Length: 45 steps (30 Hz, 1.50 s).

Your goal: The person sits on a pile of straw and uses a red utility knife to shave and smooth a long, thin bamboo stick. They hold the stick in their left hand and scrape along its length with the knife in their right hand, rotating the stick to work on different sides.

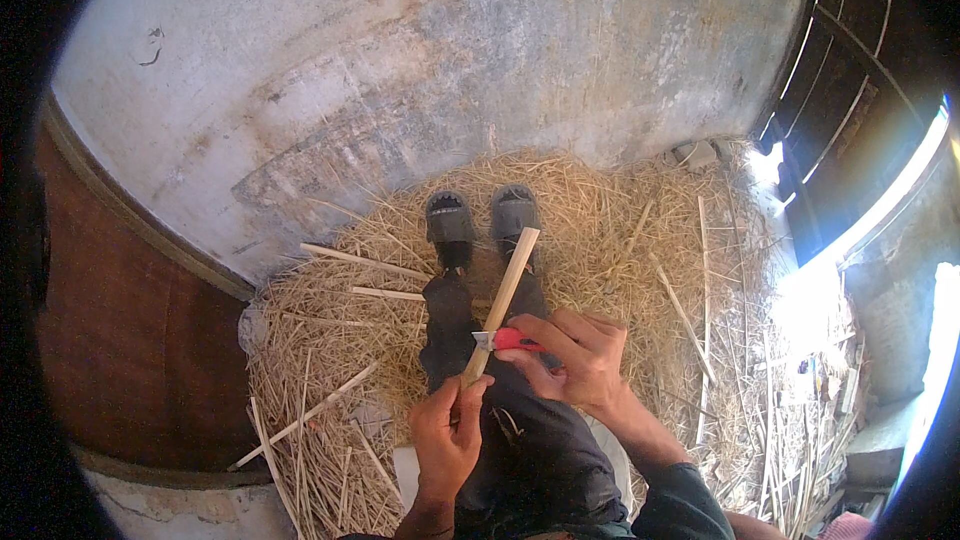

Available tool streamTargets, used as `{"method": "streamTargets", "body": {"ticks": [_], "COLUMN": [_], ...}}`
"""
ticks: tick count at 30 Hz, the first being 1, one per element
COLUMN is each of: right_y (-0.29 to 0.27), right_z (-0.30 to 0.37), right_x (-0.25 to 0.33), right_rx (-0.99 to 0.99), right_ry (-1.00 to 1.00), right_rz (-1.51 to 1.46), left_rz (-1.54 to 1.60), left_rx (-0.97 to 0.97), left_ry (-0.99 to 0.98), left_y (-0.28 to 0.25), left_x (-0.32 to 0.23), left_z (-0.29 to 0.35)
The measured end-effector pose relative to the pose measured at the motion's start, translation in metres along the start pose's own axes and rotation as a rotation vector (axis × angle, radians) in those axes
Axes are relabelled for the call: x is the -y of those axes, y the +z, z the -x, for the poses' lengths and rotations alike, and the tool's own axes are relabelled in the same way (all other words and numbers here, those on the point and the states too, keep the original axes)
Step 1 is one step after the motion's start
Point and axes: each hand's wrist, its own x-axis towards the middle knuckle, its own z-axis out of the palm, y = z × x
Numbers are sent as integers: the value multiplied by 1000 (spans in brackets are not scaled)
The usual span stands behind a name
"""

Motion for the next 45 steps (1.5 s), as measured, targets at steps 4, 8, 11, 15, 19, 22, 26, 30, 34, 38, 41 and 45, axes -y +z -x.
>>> {"method": "streamTargets", "body": {"ticks": [4, 8, 11, 15, 19, 22, 26, 30, 34, 38, 41, 45], "right_y": [0, -4, -6, -6, -43, -56, -37, -10, 3, 9, 10, 7], "right_z": [-1, -5, -10, -6, -38, -40, -24, 3, 13, 19, 16, 13], "right_x": [0, 4, 0, -22, -67, -74, -44, -11, 10, 12, 11, 12], "right_rx": [-3, -3, -48, -167, -521, -479, -266, -15, 88, 78, 67, 54], "right_ry": [-40, -43, -40, -34, 335, 441, 319, 135, 62, 56, 51, 18], "right_rz": [12, 64, 84, 104, 228, 208, -4, -101, -116, -106, -88, -65], "left_rz": [-19, -18, -41, -35, 46, 141, 315, 268, 230, 89, 100, 115], "left_rx": [-19, -13, -22, 59, 124, 194, 176, 134, 113, 89, 19, 58], "left_ry": [66, 49, 100, -26, -80, -222, -361, -262, -214, -118, -61, -86], "left_y": [-3, -9, -10, -15, -17, -22, -28, -20, -14, -11, -3, -8], "left_x": [2, -1, 4, 0, 12, 24, 30, 20, 3, 0, 5, 4], "left_z": [0, 2, 7, 18, 40, 42, 24, 7, 0, -2, -2, 0]}}
